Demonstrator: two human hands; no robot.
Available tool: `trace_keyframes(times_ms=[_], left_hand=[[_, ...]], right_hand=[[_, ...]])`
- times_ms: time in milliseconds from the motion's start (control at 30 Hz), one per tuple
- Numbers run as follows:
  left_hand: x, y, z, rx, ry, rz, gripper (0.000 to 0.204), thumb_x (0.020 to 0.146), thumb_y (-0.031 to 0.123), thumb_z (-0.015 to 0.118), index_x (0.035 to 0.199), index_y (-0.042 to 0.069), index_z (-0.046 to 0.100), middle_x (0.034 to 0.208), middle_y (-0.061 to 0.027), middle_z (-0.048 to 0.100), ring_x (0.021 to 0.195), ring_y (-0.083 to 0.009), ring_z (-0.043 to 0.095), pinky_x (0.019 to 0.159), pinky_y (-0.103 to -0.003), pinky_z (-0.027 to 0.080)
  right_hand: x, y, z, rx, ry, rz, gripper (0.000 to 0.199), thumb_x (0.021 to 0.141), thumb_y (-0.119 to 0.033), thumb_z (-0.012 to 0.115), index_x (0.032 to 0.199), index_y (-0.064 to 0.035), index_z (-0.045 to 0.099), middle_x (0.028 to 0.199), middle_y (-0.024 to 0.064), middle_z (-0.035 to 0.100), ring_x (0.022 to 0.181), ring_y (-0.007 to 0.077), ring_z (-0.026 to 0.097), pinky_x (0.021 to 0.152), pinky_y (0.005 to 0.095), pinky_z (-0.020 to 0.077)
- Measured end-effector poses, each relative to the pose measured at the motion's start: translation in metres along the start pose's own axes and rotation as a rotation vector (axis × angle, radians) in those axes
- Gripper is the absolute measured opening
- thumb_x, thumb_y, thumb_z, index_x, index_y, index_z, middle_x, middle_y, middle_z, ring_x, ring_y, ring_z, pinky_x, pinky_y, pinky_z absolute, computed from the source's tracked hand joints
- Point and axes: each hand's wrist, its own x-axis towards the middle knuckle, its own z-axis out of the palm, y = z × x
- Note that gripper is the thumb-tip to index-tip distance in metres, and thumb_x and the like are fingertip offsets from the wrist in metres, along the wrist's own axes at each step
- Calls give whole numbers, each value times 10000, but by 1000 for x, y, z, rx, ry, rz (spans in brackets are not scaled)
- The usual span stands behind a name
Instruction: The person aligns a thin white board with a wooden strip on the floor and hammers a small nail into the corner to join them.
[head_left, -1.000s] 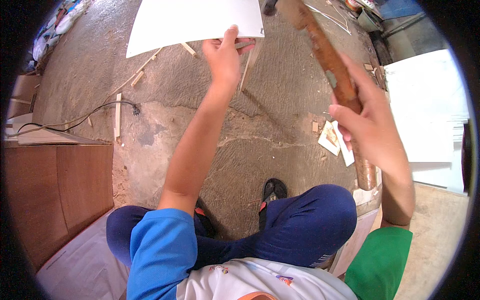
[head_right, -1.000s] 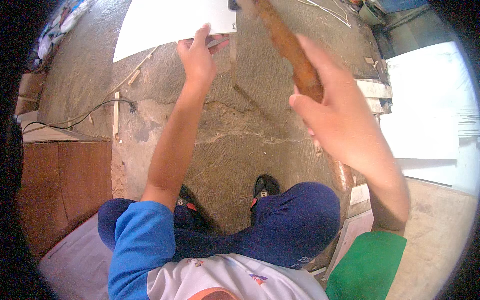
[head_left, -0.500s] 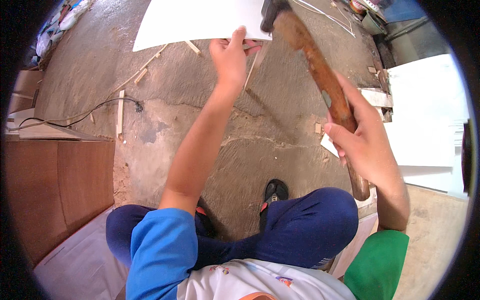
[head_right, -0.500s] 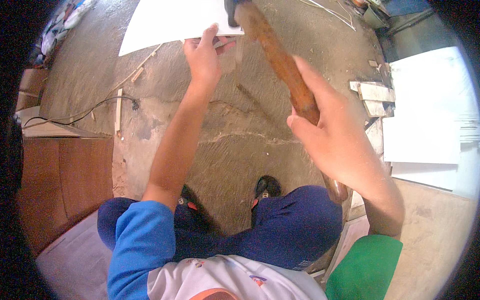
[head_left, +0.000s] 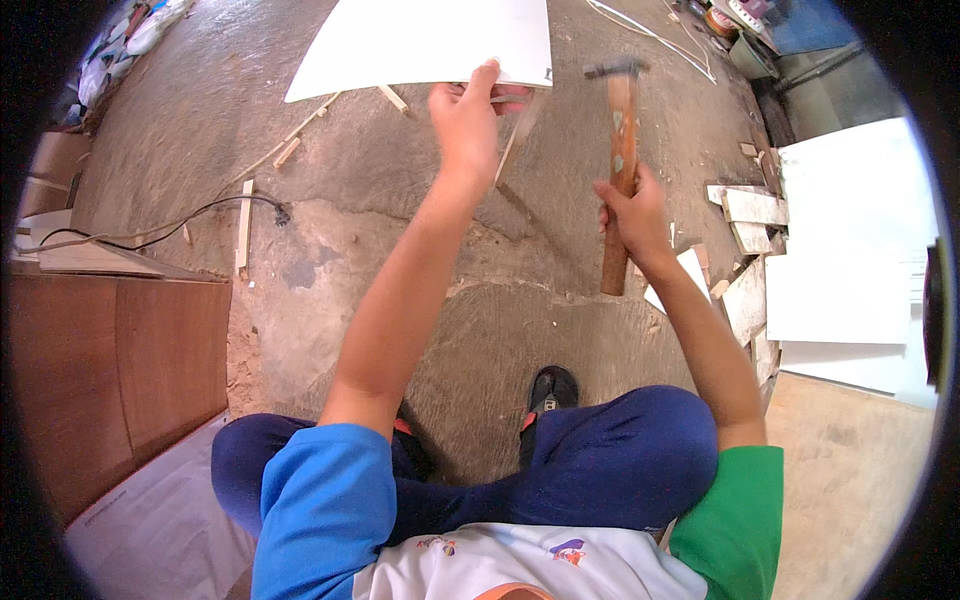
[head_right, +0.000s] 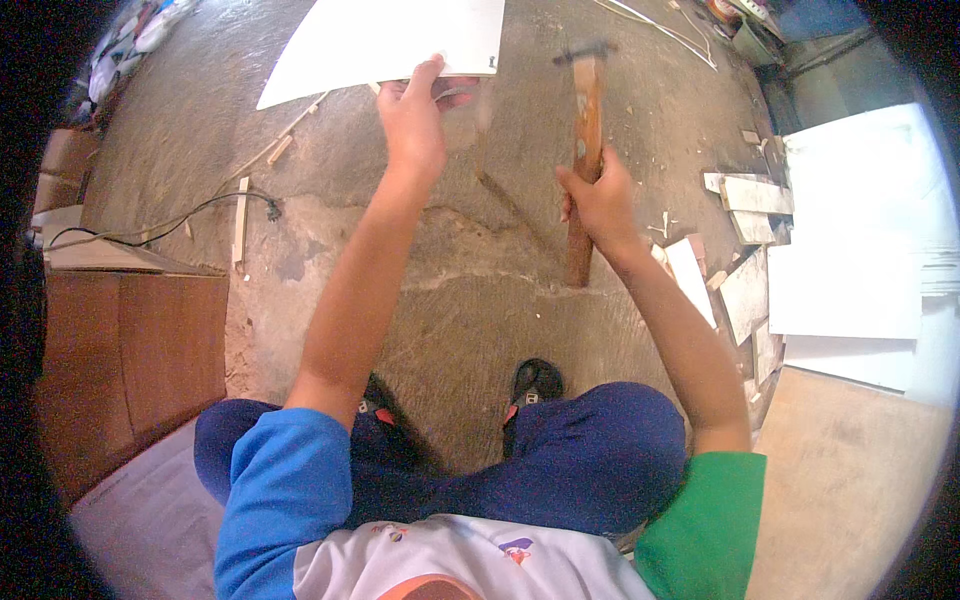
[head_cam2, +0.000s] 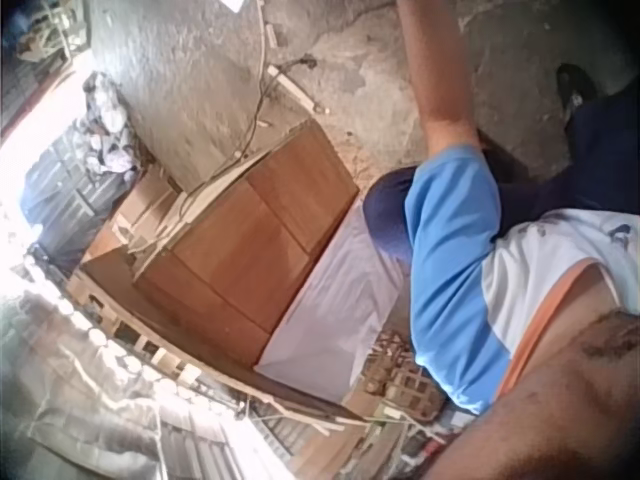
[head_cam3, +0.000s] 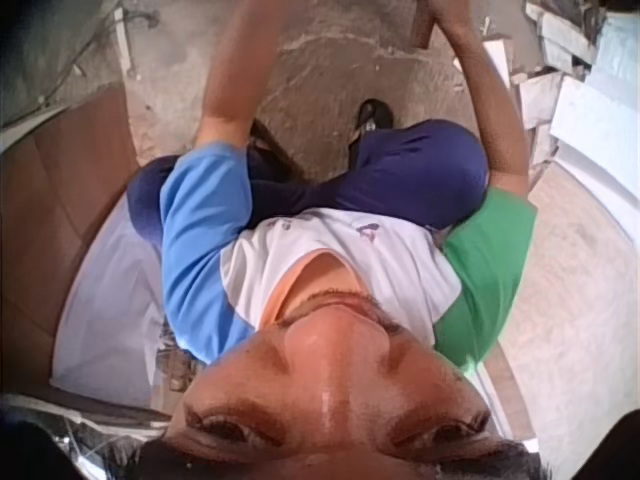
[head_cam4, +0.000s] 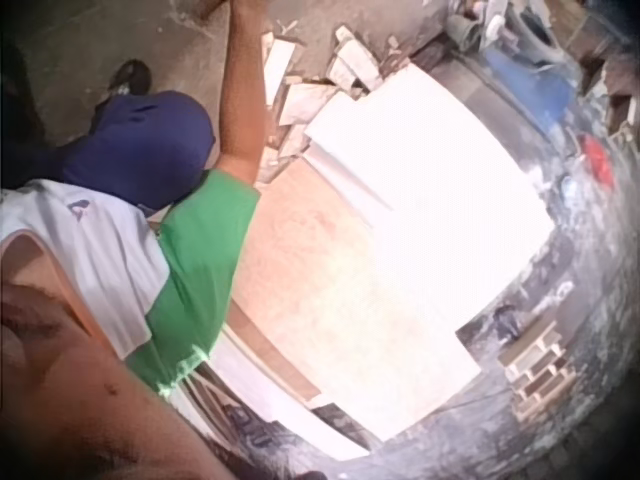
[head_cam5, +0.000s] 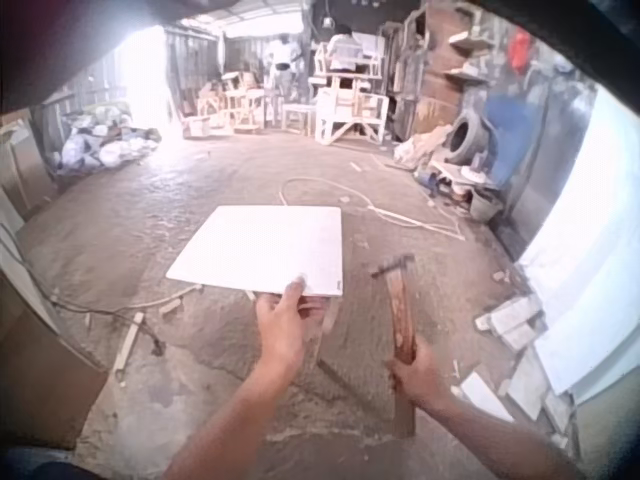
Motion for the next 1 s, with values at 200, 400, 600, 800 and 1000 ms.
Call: trace_keyframes(times_ms=[200, 400, 600, 800, 1000], left_hand=[[2, -3, 0, -25, 17, -3, 221, 886, 118, 551, 982, -60, 462, 880, -164, 609, 698, -251, 651, 565, -325, 537], [6, 4, -4, -19, -29, -34, 245, 874, 118, 557, 1011, -56, 451, 929, -162, 613, 753, -255, 645, 619, -358, 532], [8, 1, -9, -24, -10, -21, 209, 881, 129, 553, 974, -49, 496, 903, -153, 619, 734, -238, 646, 602, -331, 527], [6, -2, 5, -51, 71, -44, 209, 864, 100, 565, 999, -44, 497, 890, -136, 609, 734, -224, 643, 641, -315, 527], [6, 2, 6, -102, 44, -83, 200, 870, 93, 556, 991, -59, 508, 872, -140, 620, 709, -204, 648, 656, -284, 529]], right_hand=[[31, 148, 22, 60, -10, 291, 176, 799, -53, 600, 914, 3, 479, 672, 61, 532, 496, 151, 545, 433, 304, 462], [46, 227, 29, -360, -32, 84, 286, 802, -115, 658, 1012, 31, 530, 815, 129, 600, 679, 211, 617, 607, 357, 530], [75, 48, 41, -95, 125, -432, 670, 739, -197, 763, 1304, -61, 429, 1075, 150, 614, 983, 256, 620, 857, 370, 499], [74, -45, 68, 13, -78, -704, 615, 756, -109, 744, 1288, -70, 437, 1096, 157, 627, 1044, 246, 621, 891, 353, 501], [73, -48, 73, 39, -112, -619, 483, 827, 29, 634, 1268, -38, 448, 1147, 118, 593, 1082, 166, 567, 929, 306, 463]])
